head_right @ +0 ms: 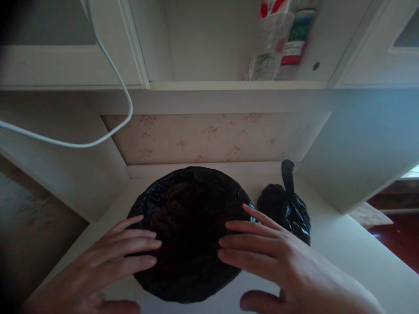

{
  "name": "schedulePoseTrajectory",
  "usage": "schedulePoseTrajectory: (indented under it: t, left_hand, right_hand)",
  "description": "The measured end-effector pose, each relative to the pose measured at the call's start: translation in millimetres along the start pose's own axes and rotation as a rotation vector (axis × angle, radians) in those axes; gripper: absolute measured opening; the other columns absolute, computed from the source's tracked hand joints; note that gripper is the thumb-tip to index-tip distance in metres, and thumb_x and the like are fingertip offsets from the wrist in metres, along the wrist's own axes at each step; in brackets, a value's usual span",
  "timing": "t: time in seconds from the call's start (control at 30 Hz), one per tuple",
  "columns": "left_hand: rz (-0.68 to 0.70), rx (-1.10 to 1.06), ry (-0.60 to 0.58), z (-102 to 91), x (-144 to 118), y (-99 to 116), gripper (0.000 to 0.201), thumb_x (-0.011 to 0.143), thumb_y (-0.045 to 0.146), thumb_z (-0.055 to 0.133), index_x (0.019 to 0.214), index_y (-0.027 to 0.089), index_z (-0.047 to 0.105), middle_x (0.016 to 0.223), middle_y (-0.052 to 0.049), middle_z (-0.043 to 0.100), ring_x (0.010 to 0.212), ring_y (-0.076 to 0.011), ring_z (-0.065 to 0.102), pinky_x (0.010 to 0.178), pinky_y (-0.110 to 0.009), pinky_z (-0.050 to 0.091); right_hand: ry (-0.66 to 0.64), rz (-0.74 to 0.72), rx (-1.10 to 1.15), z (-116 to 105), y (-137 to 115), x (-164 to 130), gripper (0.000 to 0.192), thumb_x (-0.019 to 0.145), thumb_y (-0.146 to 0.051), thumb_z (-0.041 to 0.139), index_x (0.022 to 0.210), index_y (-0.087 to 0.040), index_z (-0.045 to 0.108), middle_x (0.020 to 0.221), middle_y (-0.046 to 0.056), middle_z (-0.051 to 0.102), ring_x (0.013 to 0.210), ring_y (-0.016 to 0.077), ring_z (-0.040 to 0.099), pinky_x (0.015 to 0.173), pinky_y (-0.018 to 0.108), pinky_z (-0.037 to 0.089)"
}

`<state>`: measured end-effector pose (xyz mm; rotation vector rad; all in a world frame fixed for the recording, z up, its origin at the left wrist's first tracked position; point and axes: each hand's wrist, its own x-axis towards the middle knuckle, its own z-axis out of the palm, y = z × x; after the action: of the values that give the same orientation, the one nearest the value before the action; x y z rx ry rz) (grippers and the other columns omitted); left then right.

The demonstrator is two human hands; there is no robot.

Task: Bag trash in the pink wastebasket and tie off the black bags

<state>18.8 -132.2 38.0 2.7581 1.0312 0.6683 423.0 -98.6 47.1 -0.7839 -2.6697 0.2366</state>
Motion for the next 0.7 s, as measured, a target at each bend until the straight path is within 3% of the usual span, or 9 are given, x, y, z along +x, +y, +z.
schedulePoseTrajectory:
  t: [0.1, 0.17, 0.27, 0.3, 0.37, 0.53, 0.7]
  left_hand:
    - [-0.274, -0.162, 0.45, 27.4, -42.5, -23.9, 0.03, 0.105, 0.029, 0.057, 0.133, 0.039, 0.063, 0.139, -0.002, 0.07, 0.135, -0.0235, 0.063, 0.11, -0.047, 0.059]
    - [-0.408, -0.366, 0.711, 51.8, -50.4, -36.2, 0.038, 0.11, 0.026, 0.04, 0.138, 0.039, 0.061, 0.148, -0.002, 0.065, 0.135, -0.0223, 0.064, 0.111, -0.048, 0.058]
    - [-0.666, -0.7, 0.884, 81.1, -25.8, -36.0, 0.046, 0.112, 0.04, 0.029, 0.151, 0.034, 0.052, 0.164, -0.005, 0.051, 0.15, -0.0282, 0.049, 0.122, -0.059, 0.043]
    - [-0.736, -0.785, 0.931, 87.6, -12.0, -31.6, 0.048, 0.112, 0.046, 0.03, 0.153, 0.032, 0.051, 0.166, -0.006, 0.049, 0.153, -0.0298, 0.045, 0.124, -0.059, 0.04]
    - [-0.811, -0.94, 1.135, 96.3, 15.6, -20.7, 0.053, 0.108, 0.055, 0.039, 0.15, 0.029, 0.058, 0.163, -0.005, 0.053, 0.154, -0.0322, 0.042, 0.127, -0.054, 0.036]
    - [-0.874, -1.368, 1.298, 105.6, 48.7, -3.3, 0.054, 0.096, 0.061, 0.061, 0.143, 0.035, 0.066, 0.156, 0.0, 0.061, 0.153, -0.0323, 0.044, 0.13, -0.047, 0.03]
    - [-0.902, -1.397, 1.403, 107.0, 43.3, -8.7, 0.052, 0.091, 0.067, 0.065, 0.133, 0.037, 0.073, 0.15, 0.001, 0.066, 0.151, -0.0332, 0.046, 0.128, -0.05, 0.033]
  right_hand:
    - [0.414, 0.23, 0.152, 22.9, 12.7, -27.5, 0.05, 0.097, -0.037, 0.069, 0.145, -0.047, 0.059, 0.144, 0.001, 0.069, 0.139, 0.0321, 0.061, 0.113, 0.05, 0.056]
    - [0.632, 0.418, 0.348, 45.0, 24.9, -25.6, 0.037, 0.103, -0.037, 0.057, 0.14, -0.043, 0.064, 0.155, 0.001, 0.06, 0.145, 0.0309, 0.055, 0.115, 0.048, 0.053]
    - [0.771, 0.603, 0.747, 77.5, 41.2, 1.0, 0.044, 0.107, -0.048, 0.048, 0.147, -0.033, 0.059, 0.167, 0.004, 0.046, 0.155, 0.0315, 0.041, 0.127, 0.054, 0.035]
    - [0.769, 0.65, 0.859, 87.1, 44.3, 12.0, 0.05, 0.106, -0.053, 0.049, 0.15, -0.031, 0.056, 0.168, 0.005, 0.045, 0.157, 0.0318, 0.037, 0.129, 0.055, 0.031]
    - [0.81, 0.721, 1.073, 104.7, 45.7, 31.4, 0.06, 0.102, -0.061, 0.051, 0.154, -0.03, 0.054, 0.164, 0.006, 0.05, 0.156, 0.0324, 0.039, 0.13, 0.055, 0.027]
    - [0.999, 0.794, 1.37, 134.7, 30.4, 54.4, 0.062, 0.094, -0.074, 0.056, 0.148, -0.042, 0.06, 0.157, -0.002, 0.058, 0.155, 0.0294, 0.042, 0.131, 0.054, 0.026]
    - [1.119, 0.795, 1.402, 133.3, 28.0, 55.5, 0.059, 0.091, -0.076, 0.06, 0.136, -0.039, 0.069, 0.15, 0.001, 0.065, 0.146, 0.0315, 0.053, 0.124, 0.056, 0.039]
